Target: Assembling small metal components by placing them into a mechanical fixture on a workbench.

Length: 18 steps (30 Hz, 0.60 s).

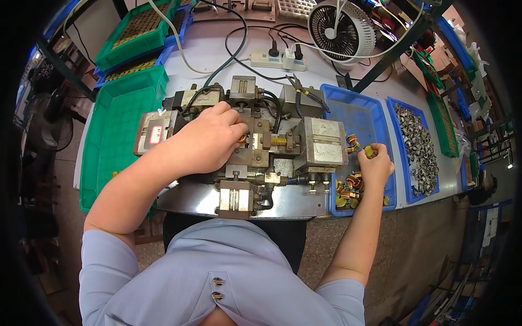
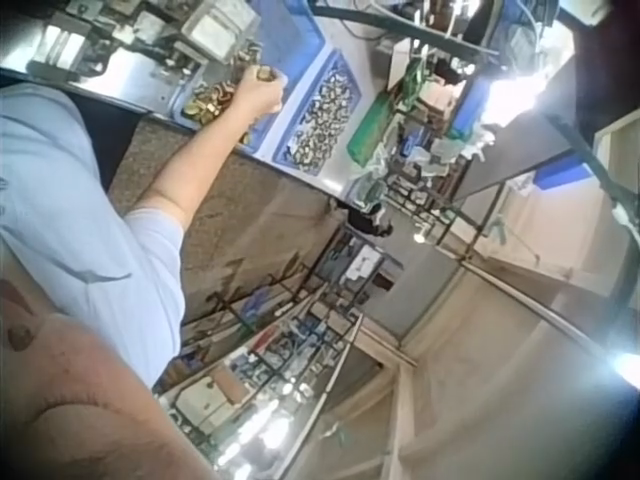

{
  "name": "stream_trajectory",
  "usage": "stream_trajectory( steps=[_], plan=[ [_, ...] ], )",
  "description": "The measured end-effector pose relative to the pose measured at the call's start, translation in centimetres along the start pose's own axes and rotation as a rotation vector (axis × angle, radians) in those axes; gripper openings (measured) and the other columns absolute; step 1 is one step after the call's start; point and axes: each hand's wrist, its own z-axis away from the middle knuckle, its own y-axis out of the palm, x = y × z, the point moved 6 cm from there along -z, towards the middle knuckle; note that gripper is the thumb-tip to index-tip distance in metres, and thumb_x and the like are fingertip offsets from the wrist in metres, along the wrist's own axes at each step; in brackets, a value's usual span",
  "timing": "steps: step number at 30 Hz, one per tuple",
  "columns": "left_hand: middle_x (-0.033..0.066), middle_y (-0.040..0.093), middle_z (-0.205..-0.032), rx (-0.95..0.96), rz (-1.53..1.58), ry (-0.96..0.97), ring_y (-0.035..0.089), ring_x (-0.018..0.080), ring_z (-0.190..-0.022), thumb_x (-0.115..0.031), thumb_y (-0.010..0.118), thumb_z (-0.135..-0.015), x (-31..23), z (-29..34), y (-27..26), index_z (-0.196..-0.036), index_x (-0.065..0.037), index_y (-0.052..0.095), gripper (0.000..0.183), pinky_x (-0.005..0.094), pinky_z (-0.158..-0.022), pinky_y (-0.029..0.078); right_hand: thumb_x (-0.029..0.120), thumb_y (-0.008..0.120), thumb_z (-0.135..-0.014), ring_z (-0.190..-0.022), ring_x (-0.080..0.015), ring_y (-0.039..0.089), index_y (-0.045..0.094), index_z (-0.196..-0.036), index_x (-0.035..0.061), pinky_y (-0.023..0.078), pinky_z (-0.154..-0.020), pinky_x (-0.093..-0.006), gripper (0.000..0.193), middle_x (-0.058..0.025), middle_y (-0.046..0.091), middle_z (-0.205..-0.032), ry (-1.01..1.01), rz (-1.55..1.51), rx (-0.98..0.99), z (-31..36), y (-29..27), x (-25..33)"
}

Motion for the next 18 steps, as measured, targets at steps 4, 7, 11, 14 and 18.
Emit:
stream_trajectory(
  steps=[4,7,11,14,18],
  plan=[
    [0.0158,0.064,-0.099,-0.173,0.089,0.049,0.055,0.0329,-0.099,-0.014,0.066,-0.083,-0.1,0.0,-2.2,-0.095,-0.001,0.068,0.017,0.0397,-0.092,0.048,0.029,0.071,-0.083,-0.086,-0.0245,0.069,0.068,-0.109,0.0083,0.041,-0.099,-0.0388,0.034,-0.0064,0.074,-0.096,0.002,-0.006,-0.005,0.0,-0.3,0.4],
    [0.0159,0.065,-0.099,-0.264,0.123,0.052,0.057,0.0323,-0.098,-0.013,0.068,-0.083,0.2,1.5,-5.3,-0.096,-0.003,0.068,0.016,0.0391,-0.090,0.049,0.029,0.071,-0.083,-0.085,-0.0251,0.069,0.068,-0.112,0.0085,0.044,-0.095,-0.0389,0.035,-0.0069,0.074,-0.096,-0.010,-0.044,-0.047,0.0,-0.3,-0.3],
    [0.0082,0.067,-0.097,-0.361,0.550,-0.391,0.058,0.0201,-0.083,-0.011,0.068,-0.081,4.2,7.1,-9.1,-0.109,-0.004,0.068,0.029,0.0298,-0.078,0.049,0.024,0.071,-0.086,-0.085,-0.0254,0.068,0.069,-0.121,0.0089,0.052,-0.082,-0.0376,0.039,-0.0091,0.073,-0.099,0.027,-0.218,-0.050,-0.2,0.3,-1.5],
    [0.0038,0.066,-0.093,-0.530,0.931,-0.665,0.056,0.0158,-0.078,-0.012,0.069,-0.080,9.7,13.9,-8.3,-0.110,-0.002,0.067,0.032,0.0249,-0.076,0.048,0.020,0.070,-0.092,-0.081,-0.0187,0.064,0.062,-0.133,0.0070,0.052,-0.075,-0.0307,0.044,-0.0094,0.070,-0.097,-0.020,-0.464,-0.059,-0.9,1.1,-2.7],
    [0.0038,0.065,-0.094,-0.488,0.771,-0.910,0.057,0.0150,-0.080,-0.010,0.068,-0.081,15.1,23.8,-6.6,-0.111,-0.002,0.067,0.031,0.0243,-0.076,0.047,0.030,0.074,-0.093,-0.079,-0.0168,0.060,0.061,-0.132,0.0068,0.050,-0.072,-0.0298,0.047,-0.0084,0.068,-0.097,0.071,-0.473,-0.136,-2.0,1.5,-5.3]
  ],
)
